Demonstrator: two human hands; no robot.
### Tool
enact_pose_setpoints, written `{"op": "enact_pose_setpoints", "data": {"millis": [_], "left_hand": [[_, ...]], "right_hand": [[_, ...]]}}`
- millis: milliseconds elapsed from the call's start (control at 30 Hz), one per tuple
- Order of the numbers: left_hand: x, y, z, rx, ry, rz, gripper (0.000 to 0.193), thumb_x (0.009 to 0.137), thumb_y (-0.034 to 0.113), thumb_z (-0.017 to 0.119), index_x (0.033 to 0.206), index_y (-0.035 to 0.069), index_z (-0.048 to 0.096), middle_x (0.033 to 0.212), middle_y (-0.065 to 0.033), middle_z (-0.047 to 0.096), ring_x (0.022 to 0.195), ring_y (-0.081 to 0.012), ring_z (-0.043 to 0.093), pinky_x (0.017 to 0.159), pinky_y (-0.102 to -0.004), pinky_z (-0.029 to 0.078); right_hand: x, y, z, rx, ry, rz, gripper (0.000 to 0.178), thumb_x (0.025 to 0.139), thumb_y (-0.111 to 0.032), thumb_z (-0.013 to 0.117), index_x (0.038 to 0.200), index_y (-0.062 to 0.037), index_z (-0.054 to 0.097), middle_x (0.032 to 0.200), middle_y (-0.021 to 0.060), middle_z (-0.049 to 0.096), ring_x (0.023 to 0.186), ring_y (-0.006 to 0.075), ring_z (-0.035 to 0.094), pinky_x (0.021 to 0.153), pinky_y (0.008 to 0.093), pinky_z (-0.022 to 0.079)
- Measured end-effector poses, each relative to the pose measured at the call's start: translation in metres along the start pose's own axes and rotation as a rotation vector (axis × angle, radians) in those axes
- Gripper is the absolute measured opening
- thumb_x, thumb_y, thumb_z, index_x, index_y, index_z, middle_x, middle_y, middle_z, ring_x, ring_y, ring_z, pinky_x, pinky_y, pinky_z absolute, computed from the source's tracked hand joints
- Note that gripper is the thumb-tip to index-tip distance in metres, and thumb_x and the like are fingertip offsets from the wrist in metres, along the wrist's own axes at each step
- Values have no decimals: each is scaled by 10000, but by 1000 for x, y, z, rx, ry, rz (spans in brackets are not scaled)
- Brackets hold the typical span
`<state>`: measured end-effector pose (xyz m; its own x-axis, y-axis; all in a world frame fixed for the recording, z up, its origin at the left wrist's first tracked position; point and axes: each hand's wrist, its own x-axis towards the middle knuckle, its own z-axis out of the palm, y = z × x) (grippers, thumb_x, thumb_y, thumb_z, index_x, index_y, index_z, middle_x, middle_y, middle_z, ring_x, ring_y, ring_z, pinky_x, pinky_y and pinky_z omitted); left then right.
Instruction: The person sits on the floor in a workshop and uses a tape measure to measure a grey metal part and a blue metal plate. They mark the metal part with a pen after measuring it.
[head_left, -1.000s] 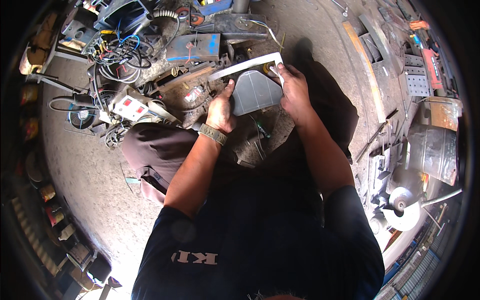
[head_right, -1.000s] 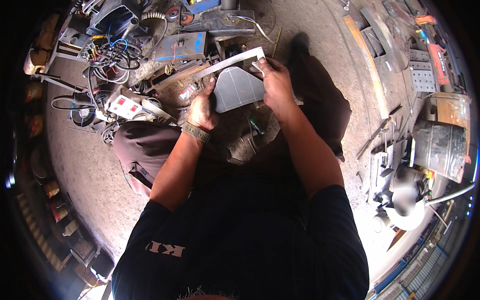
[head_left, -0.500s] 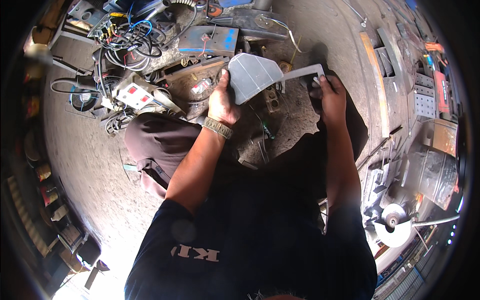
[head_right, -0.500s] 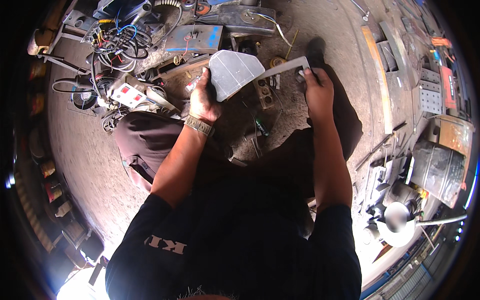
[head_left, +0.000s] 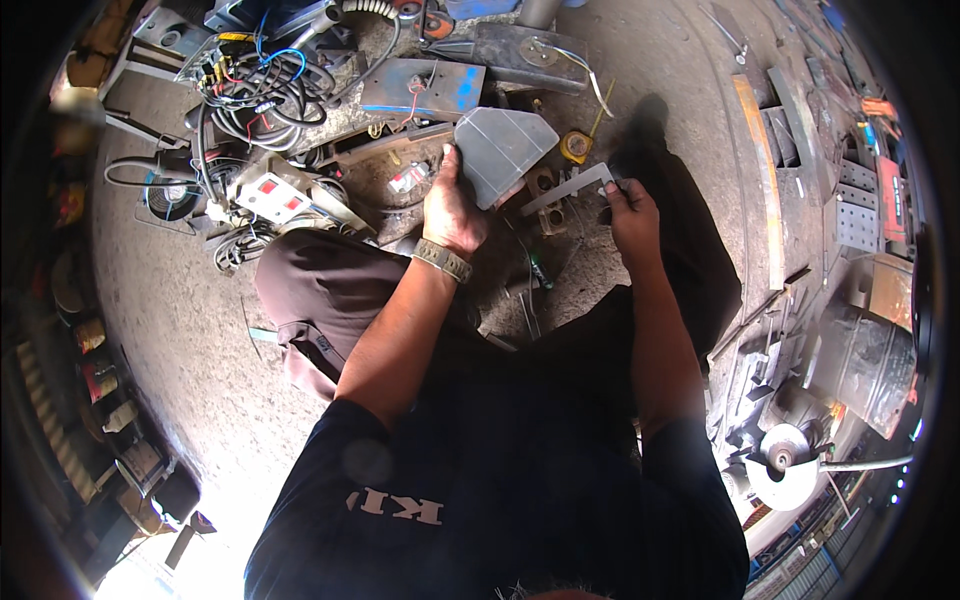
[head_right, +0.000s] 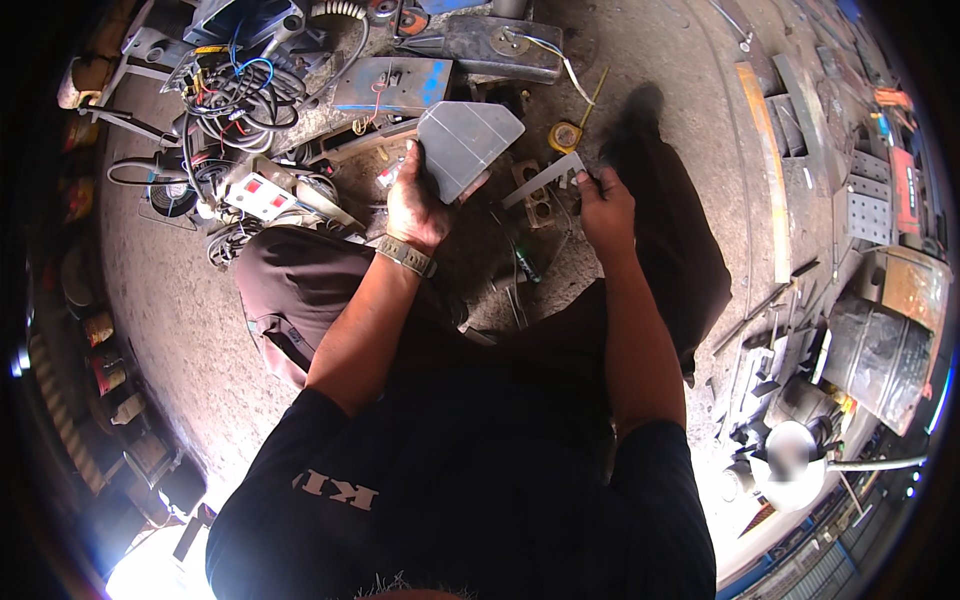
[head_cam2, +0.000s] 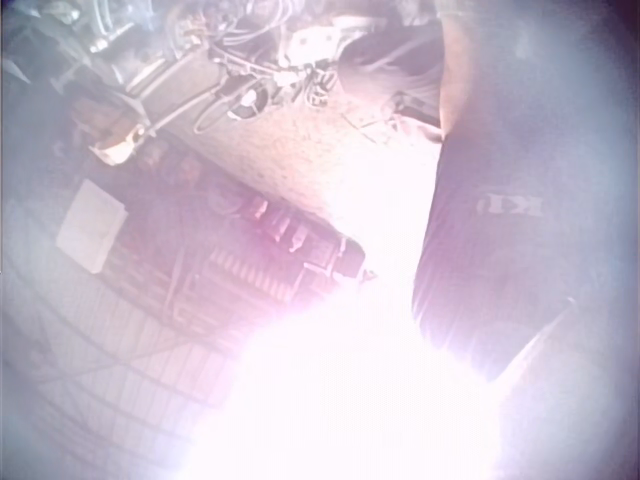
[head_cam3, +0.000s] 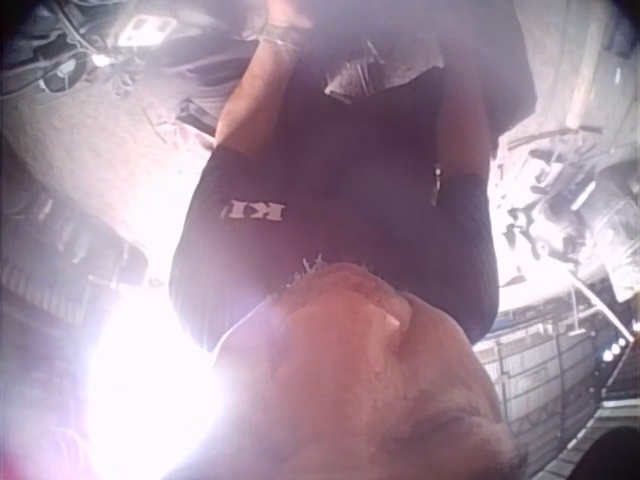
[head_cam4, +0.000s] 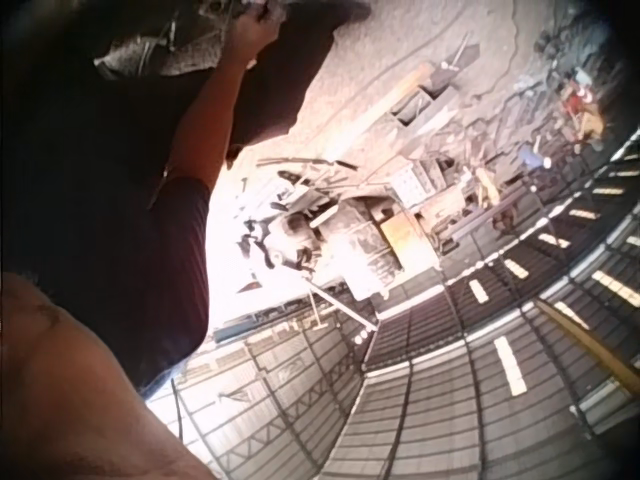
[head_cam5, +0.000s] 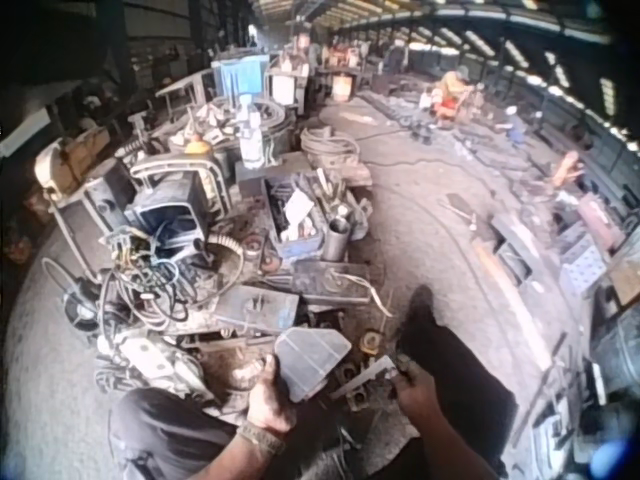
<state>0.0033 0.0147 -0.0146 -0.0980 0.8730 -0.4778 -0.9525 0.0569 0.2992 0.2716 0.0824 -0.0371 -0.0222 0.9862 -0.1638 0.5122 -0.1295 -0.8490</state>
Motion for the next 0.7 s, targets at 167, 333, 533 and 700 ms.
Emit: {"op": "enact_pose_setpoints", "data": {"millis": [167, 333, 533, 700], "left_hand": [[-3, 4, 11, 18, 63, 18, 577, 1099, 481, 420, 1501, 68, 432, 1477, -159, 529, 1318, -369, 567, 1034, -589, 532], [4, 5, 9, 8, 66, 30, 566, 1103, 479, 407, 1499, 76, 442, 1472, -152, 537, 1317, -364, 570, 1033, -582, 533], [7, 7, 10, -22, 71, 26, 581, 1100, 504, 408, 1494, 79, 454, 1453, -147, 554, 1302, -341, 581, 1056, -541, 518], [8, 7, 11, -90, 74, 32, 591, 1072, 492, 492, 1492, 79, 450, 1461, -153, 546, 1315, -363, 570, 1055, -568, 527]], "right_hand": [[1, -1, 7, -45, -9, -70, 206, 1017, -188, 661, 997, 16, 660, 807, 21, 628, 691, 88, 585, 620, 287, 481], [4, 2, 10, -97, -43, -114, 208, 1011, -193, 661, 996, 15, 656, 782, 36, 626, 657, 97, 586, 616, 301, 483], [-5, -23, 17, -128, -63, -105, 251, 981, -227, 688, 996, 17, 633, 739, 143, 631, 669, 163, 595, 633, 378, 477], [-4, -10, 23, -58, -86, -101, 240, 985, -218, 687, 1004, 16, 640, 747, 132, 649, 675, 160, 617, 630, 362, 482]]}}
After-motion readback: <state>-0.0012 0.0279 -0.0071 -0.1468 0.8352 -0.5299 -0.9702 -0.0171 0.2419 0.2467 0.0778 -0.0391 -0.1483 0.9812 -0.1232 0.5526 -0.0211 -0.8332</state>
